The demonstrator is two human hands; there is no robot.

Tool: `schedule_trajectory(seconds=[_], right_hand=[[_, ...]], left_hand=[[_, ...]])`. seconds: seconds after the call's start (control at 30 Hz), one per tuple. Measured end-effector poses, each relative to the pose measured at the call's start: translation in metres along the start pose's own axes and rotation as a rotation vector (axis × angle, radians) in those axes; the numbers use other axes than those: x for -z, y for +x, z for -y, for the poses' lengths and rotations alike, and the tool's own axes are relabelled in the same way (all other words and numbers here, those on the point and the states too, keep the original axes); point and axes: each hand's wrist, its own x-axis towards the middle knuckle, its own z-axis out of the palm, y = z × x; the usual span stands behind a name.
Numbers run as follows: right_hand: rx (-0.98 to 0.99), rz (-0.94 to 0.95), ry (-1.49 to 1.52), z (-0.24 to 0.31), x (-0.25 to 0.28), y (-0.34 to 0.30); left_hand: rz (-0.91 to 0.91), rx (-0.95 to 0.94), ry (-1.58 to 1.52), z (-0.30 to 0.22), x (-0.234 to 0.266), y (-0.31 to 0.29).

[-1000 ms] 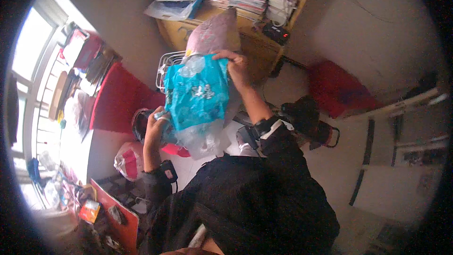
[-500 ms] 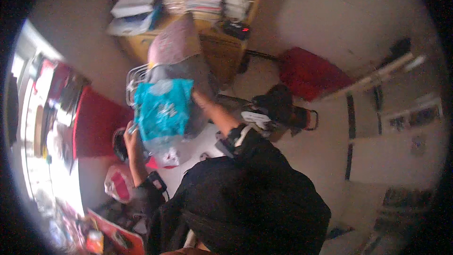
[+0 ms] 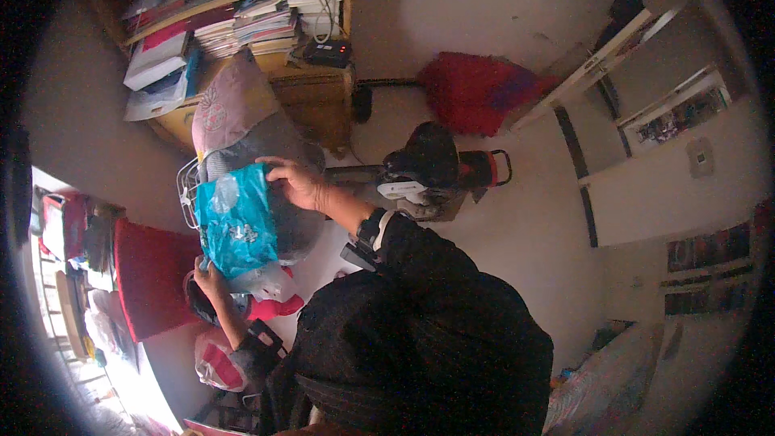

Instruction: The person removes a blue plastic bag from a pillowcase, then takes out several face masks. They walk to a door and hang one mask on the handle, then continue walking while holding the remaining masks.

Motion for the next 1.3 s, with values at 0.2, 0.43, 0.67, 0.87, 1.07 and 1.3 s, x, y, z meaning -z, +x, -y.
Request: schedule_trajectory(seconds=[0.2, 0.43, 0.67, 0.87, 1.07, 1.3], right_hand=[[0.08, 0.018, -0.072, -0.01, -0.024, -0.029], [-0.027, -0.341, -0.322, -0.034, -0.033, -0.026], [0.106, -0.079, -0.39, -0.022, -0.002, -0.024], [0.087, 0.031, -0.625, -0.015, -0.015, -0.027], [0.068, 0.076, -0.775, -0.006, -0.021, -0.033], [0.099, -0.068, -0.573, -0.001, -0.03, -0.031]], left_hand=[[-0.05, 0.015, 0.199, -0.008, -0.015, -0.006], [-0.045, -0.095, 0.255, -0.011, -0.013, -0.024], [0.041, 0.268, -0.351, -0.034, 0.011, -0.026], [-0.038, 0.235, -0.146, -0.085, 0.022, -0.007], [0.006, 0.218, -0.076, -0.105, 0.021, -0.003], [-0.066, 0.211, -0.348, -0.087, 0.03, -0.001]])
